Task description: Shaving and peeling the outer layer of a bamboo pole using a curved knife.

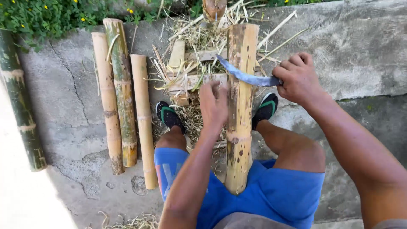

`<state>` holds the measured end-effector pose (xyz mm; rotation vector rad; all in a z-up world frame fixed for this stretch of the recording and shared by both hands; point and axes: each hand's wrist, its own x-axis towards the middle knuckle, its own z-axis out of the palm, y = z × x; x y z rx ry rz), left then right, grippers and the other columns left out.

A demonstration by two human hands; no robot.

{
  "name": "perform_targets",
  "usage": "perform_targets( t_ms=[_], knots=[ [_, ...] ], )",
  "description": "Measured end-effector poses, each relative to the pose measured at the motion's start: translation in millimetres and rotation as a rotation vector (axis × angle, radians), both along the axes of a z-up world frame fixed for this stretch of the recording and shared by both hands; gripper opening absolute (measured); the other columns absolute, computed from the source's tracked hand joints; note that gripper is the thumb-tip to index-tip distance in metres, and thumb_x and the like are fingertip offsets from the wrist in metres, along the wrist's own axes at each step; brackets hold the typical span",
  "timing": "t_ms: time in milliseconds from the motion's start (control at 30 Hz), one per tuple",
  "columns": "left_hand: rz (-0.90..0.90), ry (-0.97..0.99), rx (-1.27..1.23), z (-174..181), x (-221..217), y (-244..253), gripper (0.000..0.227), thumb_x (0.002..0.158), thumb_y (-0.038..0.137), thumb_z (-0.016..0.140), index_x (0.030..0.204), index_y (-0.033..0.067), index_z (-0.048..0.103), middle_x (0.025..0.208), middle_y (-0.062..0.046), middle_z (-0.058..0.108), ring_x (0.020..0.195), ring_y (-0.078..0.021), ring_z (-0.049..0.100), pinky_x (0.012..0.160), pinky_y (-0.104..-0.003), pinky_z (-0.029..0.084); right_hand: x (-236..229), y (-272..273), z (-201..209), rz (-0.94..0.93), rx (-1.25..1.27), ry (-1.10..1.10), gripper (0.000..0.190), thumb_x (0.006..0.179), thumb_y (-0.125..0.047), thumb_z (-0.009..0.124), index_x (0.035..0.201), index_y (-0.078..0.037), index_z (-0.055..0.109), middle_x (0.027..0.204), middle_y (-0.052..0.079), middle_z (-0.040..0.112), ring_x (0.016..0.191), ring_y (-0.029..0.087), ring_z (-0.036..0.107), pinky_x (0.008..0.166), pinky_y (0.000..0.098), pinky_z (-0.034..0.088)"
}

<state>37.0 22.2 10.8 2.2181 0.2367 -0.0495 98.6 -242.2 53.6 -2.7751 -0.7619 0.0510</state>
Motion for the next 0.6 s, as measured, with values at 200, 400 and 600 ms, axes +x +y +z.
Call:
perform_targets(
  t_ms=[200,400,600],
  knots=[
    [0.244,0.404,-0.866,-32,74,-5,0.033,0.109,0.031,0.047,0.090,0.0057,0.057,0.071,0.000,0.054,0.060,-0.0105,0.050,0.056,-0.029,0.044,22,2,7,0.114,-0.301,-0.037,0.009,0.086,-0.015,0.072,0.087,-0.016,0.063,0.087,-0.001,0.063,0.097,0.022,0.059,0.108,0.0430,0.038],
    [0.263,0.384,-0.899,-20,113,-10,0.030,0.109,0.026,0.047,0.089,0.0054,0.056,0.065,0.000,0.053,0.052,-0.0088,0.049,0.048,-0.027,0.044,51,4,4,0.127,-0.544,-0.033,0.010,0.096,-0.026,0.070,0.087,-0.022,0.069,0.086,-0.004,0.068,0.091,0.014,0.060,0.111,0.0406,0.036],
    [0.387,0.383,-0.944,-25,163,-17,0.032,0.108,0.027,0.042,0.088,0.0069,0.057,0.065,0.000,0.055,0.051,-0.0093,0.050,0.047,-0.027,0.044,108,-9,-15,0.117,-0.601,-0.102,0.024,0.107,-0.026,0.069,0.084,-0.021,0.068,0.084,-0.005,0.070,0.094,0.013,0.059,0.112,0.0393,0.035]
  ],
)
